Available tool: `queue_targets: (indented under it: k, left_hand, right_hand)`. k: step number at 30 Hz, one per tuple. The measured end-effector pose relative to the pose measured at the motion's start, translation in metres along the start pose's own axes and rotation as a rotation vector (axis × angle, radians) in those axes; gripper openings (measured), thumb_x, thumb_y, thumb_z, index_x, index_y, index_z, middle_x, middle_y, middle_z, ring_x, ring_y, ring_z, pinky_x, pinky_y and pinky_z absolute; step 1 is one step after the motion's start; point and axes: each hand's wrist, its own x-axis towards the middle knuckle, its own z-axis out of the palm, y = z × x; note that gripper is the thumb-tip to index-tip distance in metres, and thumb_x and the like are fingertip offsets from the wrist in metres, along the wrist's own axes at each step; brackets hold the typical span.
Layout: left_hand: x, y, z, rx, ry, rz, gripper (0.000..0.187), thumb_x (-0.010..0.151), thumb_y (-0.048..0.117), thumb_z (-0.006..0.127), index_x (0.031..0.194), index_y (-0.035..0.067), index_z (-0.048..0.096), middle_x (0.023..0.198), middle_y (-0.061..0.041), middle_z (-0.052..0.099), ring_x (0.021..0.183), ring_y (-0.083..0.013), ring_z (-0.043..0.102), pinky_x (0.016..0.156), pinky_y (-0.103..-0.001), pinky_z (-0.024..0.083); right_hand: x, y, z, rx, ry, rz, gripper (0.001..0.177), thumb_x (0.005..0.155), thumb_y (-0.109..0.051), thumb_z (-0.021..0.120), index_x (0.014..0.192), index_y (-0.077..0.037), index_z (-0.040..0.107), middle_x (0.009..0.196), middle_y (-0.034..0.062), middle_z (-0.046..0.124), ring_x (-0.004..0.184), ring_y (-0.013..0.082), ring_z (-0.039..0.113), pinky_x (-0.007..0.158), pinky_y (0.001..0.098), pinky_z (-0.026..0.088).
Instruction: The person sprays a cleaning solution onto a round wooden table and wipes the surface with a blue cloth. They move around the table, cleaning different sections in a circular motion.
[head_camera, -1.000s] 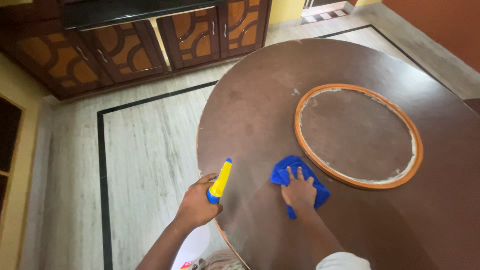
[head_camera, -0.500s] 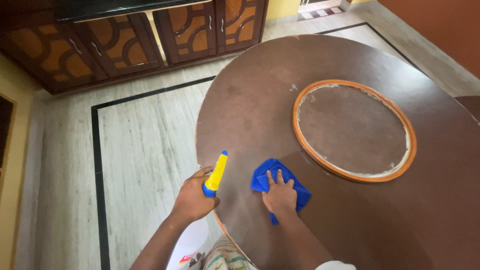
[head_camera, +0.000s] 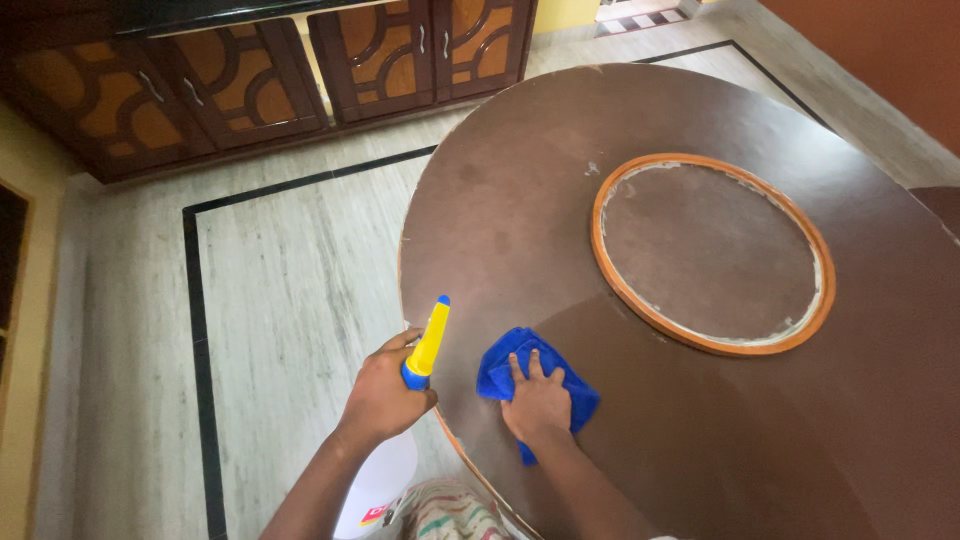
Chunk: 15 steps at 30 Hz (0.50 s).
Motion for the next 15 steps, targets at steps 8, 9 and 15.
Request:
queue_targets:
  k: [8,9,15]
  left_hand:
    - [-0.002,-0.007,-0.005,-0.006,0.003,-0.001,0.032,0.061,0.009,0.077,0.092,0.001,0.074,0.147,-0.005,0.057,0.116,-0.0316,0.066,0.096,-0.038,0.053]
    - [-0.002,-0.007,-0.006,-0.014,0.009,0.008,0.033,0.061,0.009,0.077,0.094,0.001,0.073,0.147,-0.005,0.057,0.116,-0.0318,0.067,0.096,-0.039,0.053]
    - [0.001,-0.016,-0.008,-0.006,0.015,0.046,0.035,0.062,0.009,0.077,0.096,0.002,0.073,0.146,-0.008,0.058,0.116,-0.0324,0.067,0.095,-0.039,0.053]
  right_hand:
    - [-0.017,-0.026,0.014,-0.045,-0.046,-0.085,0.081,0.09,-0.043,0.067,0.159,-0.023,0.031,0.165,0.0135,0.027,0.123,0.0459,0.049,0.09,0.0438,0.058]
    - [-0.019,-0.029,0.015,-0.053,-0.047,-0.093,0.081,0.09,-0.043,0.067,0.16,-0.023,0.031,0.165,0.014,0.027,0.122,0.046,0.049,0.09,0.0436,0.058]
    - [-0.031,-0.044,0.01,-0.064,-0.069,-0.137,0.082,0.09,-0.045,0.066,0.16,-0.021,0.031,0.164,0.0159,0.026,0.123,0.0463,0.047,0.089,0.0428,0.058]
